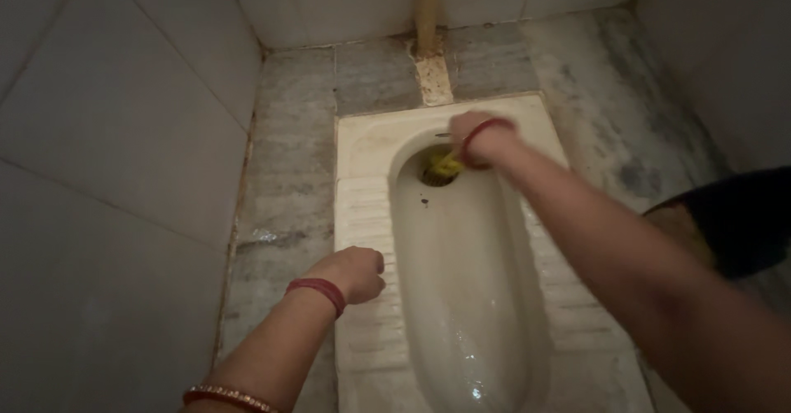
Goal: The person scrubs the floor and walls around a squat toilet with a red cloth, applies blue liquid cleaner, and scrubs the toilet bowl with a yellow brush. The person then rinses the area with a handheld shower hose.
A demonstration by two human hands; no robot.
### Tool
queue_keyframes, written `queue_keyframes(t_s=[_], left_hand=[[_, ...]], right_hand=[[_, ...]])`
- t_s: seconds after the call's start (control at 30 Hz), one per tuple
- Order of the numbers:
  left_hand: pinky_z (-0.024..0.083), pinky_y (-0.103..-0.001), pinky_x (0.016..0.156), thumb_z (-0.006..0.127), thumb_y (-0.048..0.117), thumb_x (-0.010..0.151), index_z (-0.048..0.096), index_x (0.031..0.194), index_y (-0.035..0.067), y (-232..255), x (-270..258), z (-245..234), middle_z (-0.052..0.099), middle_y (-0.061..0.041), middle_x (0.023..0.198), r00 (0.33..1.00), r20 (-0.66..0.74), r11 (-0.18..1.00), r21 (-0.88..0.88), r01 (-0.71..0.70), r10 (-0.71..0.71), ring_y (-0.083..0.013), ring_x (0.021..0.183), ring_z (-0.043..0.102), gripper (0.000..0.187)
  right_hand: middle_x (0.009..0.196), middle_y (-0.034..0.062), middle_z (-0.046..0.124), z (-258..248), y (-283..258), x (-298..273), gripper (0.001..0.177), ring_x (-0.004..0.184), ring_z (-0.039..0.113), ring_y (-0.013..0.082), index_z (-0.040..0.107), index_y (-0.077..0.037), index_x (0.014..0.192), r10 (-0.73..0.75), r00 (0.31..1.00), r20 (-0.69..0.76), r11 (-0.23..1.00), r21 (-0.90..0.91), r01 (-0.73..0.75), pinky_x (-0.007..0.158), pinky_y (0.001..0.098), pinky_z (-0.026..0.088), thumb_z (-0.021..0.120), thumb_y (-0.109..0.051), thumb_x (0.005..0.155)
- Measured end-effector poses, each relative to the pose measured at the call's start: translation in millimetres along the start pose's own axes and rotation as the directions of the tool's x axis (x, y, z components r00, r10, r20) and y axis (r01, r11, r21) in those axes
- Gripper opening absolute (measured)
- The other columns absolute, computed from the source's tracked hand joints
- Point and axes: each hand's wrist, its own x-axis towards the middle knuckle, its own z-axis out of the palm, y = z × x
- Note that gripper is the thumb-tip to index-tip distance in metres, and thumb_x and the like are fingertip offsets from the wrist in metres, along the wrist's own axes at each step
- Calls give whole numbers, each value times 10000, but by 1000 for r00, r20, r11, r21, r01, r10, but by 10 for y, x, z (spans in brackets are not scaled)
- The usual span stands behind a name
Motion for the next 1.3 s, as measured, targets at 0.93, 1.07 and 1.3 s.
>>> queue_keyframes(t_s=[0.93,1.07,1.3], left_hand=[[492,-426,1073,590,166,899,699,1259,155,182,-296,-125,663,-134,1334,992,-126,999,31,32,-27,-301,1255,623,377],[517,-436,1045,571,133,901,716,1236,126,252,-379,-143,684,-164,1307,981,-189,998,53,43,-33,-324,1232,644,366],[527,-454,1034,560,78,893,725,1200,64,303,-278,-134,670,-212,1272,982,-186,992,118,45,-22,-357,1217,650,348]], right_hand=[[986,189,751,363,-218,-1078,143,961,726,340,789,-62,938,-281,956,86,896,-333,294,825,420,576,669,-96,867],[959,169,744,444,-349,-1523,134,903,728,314,772,-59,960,-284,933,221,833,-425,355,780,420,586,676,-132,901],[984,168,748,513,-840,-2294,153,945,721,322,783,-74,939,-407,851,332,776,-364,514,788,410,569,757,-112,794]])
